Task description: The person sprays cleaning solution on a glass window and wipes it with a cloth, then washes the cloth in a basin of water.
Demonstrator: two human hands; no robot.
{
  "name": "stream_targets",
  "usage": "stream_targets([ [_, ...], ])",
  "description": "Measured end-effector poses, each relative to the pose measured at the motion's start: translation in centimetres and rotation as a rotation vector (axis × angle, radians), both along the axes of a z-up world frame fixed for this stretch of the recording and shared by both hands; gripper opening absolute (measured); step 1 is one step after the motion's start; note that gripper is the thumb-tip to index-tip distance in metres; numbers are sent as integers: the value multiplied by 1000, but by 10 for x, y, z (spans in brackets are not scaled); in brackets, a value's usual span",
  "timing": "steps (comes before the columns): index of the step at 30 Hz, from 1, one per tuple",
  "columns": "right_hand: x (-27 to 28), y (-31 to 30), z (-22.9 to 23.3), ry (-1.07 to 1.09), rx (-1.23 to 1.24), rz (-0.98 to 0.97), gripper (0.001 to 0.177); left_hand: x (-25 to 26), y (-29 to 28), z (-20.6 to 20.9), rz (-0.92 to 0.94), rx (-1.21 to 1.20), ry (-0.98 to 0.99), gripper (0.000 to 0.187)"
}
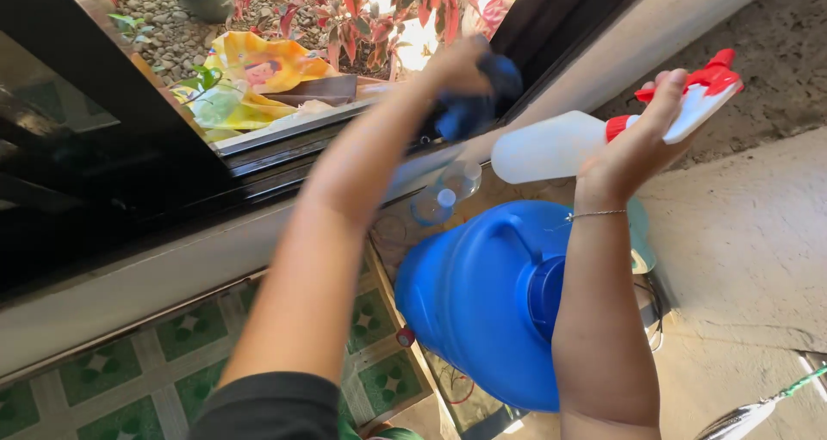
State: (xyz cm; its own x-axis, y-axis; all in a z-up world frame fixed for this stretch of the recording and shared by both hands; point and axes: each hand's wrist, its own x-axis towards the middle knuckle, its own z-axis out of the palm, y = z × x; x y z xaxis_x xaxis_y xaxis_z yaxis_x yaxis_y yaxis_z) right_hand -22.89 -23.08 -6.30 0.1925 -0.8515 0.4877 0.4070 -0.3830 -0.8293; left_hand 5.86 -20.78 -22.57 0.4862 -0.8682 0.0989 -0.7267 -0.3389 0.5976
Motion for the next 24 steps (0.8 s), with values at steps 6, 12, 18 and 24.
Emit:
stream_targets([
  [6, 2, -3, -5, 54, -58, -38, 61, -59, 5, -42, 41, -37, -224, 87],
  [12, 7, -6, -12, 74, -27, 3, 56, -15, 59, -21, -311, -249, -169, 67],
  [18, 5, 0, -13, 162, -79, -36, 67, -44, 152, 9, -326, 100, -345, 8],
  [24, 11, 3, -12, 73, -42, 68, 67, -52, 157, -28, -227, -198, -257, 19],
])
